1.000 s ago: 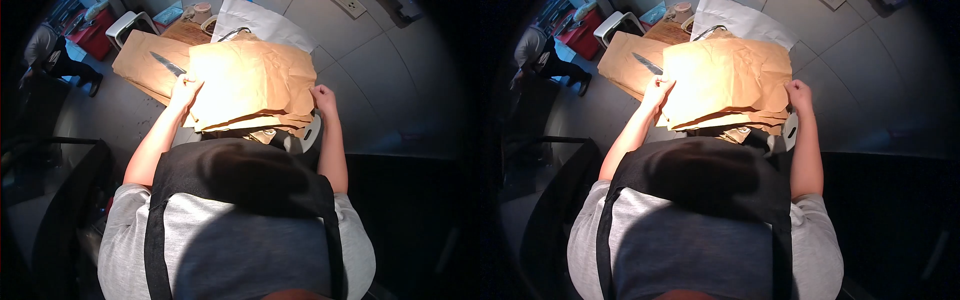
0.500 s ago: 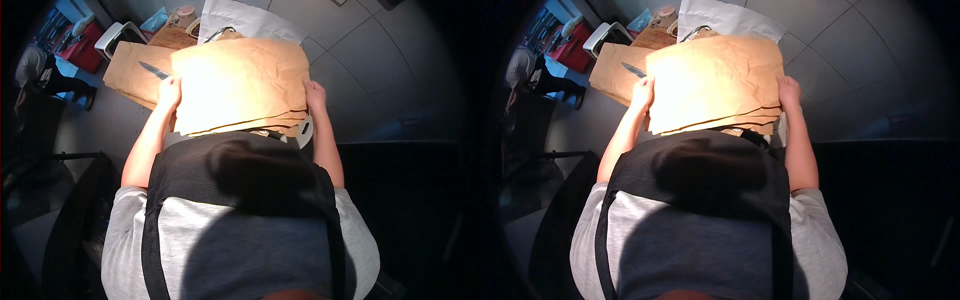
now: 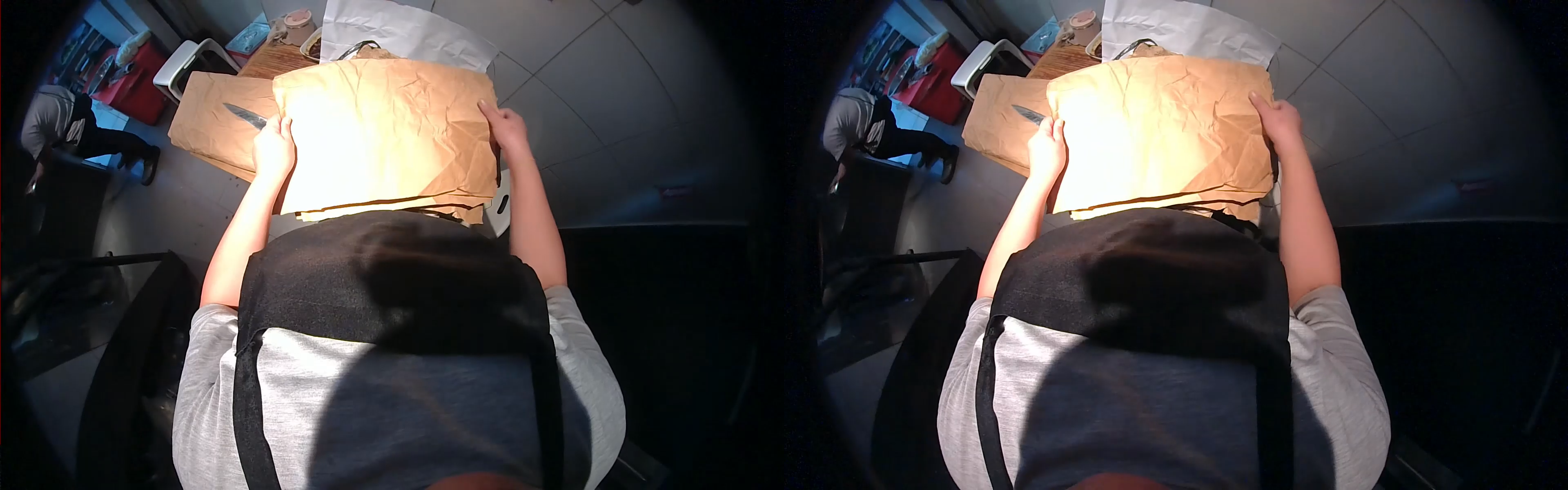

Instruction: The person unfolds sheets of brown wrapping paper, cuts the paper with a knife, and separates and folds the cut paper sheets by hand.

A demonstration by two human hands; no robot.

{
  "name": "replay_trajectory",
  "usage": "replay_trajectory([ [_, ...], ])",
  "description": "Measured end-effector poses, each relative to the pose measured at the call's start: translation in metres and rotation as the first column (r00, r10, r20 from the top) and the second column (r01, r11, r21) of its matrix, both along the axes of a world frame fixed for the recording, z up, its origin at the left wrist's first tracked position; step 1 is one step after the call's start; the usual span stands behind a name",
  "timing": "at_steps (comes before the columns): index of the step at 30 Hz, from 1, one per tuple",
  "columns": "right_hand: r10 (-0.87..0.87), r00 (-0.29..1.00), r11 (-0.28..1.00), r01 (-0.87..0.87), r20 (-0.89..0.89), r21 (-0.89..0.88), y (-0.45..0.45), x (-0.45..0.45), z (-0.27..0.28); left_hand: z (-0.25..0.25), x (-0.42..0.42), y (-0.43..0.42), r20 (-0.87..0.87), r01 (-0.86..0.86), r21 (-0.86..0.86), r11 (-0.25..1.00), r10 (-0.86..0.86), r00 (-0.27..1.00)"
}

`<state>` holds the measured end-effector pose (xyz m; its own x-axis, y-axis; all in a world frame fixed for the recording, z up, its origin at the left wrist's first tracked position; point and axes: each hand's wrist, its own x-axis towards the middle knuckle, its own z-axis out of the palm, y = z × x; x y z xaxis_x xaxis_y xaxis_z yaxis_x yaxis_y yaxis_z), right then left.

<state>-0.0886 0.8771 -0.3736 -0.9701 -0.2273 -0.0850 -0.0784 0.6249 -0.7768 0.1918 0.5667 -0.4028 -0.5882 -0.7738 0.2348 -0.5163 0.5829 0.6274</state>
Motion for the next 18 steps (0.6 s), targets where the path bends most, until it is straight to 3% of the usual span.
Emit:
replay_trajectory([
  [3, 0.158, 0.962, 0.985, -0.137, -0.222, 0.109, 0.010, 0.006, -0.022, -0.001, 0.006, -0.004, 0.024, 0.007, -0.092, 0.996, -0.004, 1.000],
  [5, 0.148, 0.956, 0.984, -0.116, -0.255, 0.133, 0.011, 0.025, -0.034, -0.015, 0.008, -0.009, 0.062, 0.036, -0.144, 0.989, -0.027, 0.998],
  [6, 0.142, 0.949, 0.984, -0.106, -0.280, 0.141, 0.010, 0.030, -0.035, -0.030, 0.010, -0.019, -0.063, 0.096, 0.037, 0.995, -0.094, 0.994],
  [8, 0.094, 0.954, 0.989, -0.057, -0.284, 0.135, 0.012, 0.026, -0.035, -0.058, 0.017, -0.046, -0.328, 0.271, 0.360, 0.893, -0.151, 0.933],
  [9, 0.039, 0.945, 0.996, -0.010, -0.324, 0.091, 0.015, 0.028, -0.037, -0.004, 0.031, -0.018, -0.298, 0.171, 0.671, 0.721, 0.051, 0.953],
  [10, -0.018, 0.931, 0.999, 0.034, -0.363, 0.040, 0.016, 0.028, -0.038, 0.001, 0.048, -0.012, -0.261, 0.168, 0.776, 0.608, 0.067, 0.963],
  [12, -0.029, 0.994, 0.995, 0.038, 0.102, -0.089, 0.027, 0.043, -0.024, 0.008, 0.080, -0.009, -0.193, 0.153, 0.924, 0.351, 0.082, 0.978],
  [13, -0.008, 0.942, 0.988, 0.059, 0.336, -0.142, 0.032, 0.052, -0.016, 0.014, 0.086, 0.011, -0.215, 0.183, 0.946, 0.268, 0.094, 0.972],
  [14, 0.040, 0.928, 0.980, 0.035, 0.369, -0.196, 0.037, 0.058, -0.016, 0.018, 0.088, 0.029, -0.232, 0.210, 0.961, 0.181, 0.107, 0.967],
  [15, 0.090, 0.913, 0.969, 0.012, 0.398, -0.248, 0.042, 0.062, -0.014, -0.002, 0.090, 0.017, -0.324, 0.323, 0.933, 0.157, -0.021, 0.946],
  [18, 0.294, 0.848, 0.829, 0.004, 0.442, -0.559, 0.053, 0.075, 0.002, 0.018, 0.074, 0.005, -0.523, 0.477, 0.799, 0.367, 0.032, 0.852],
])
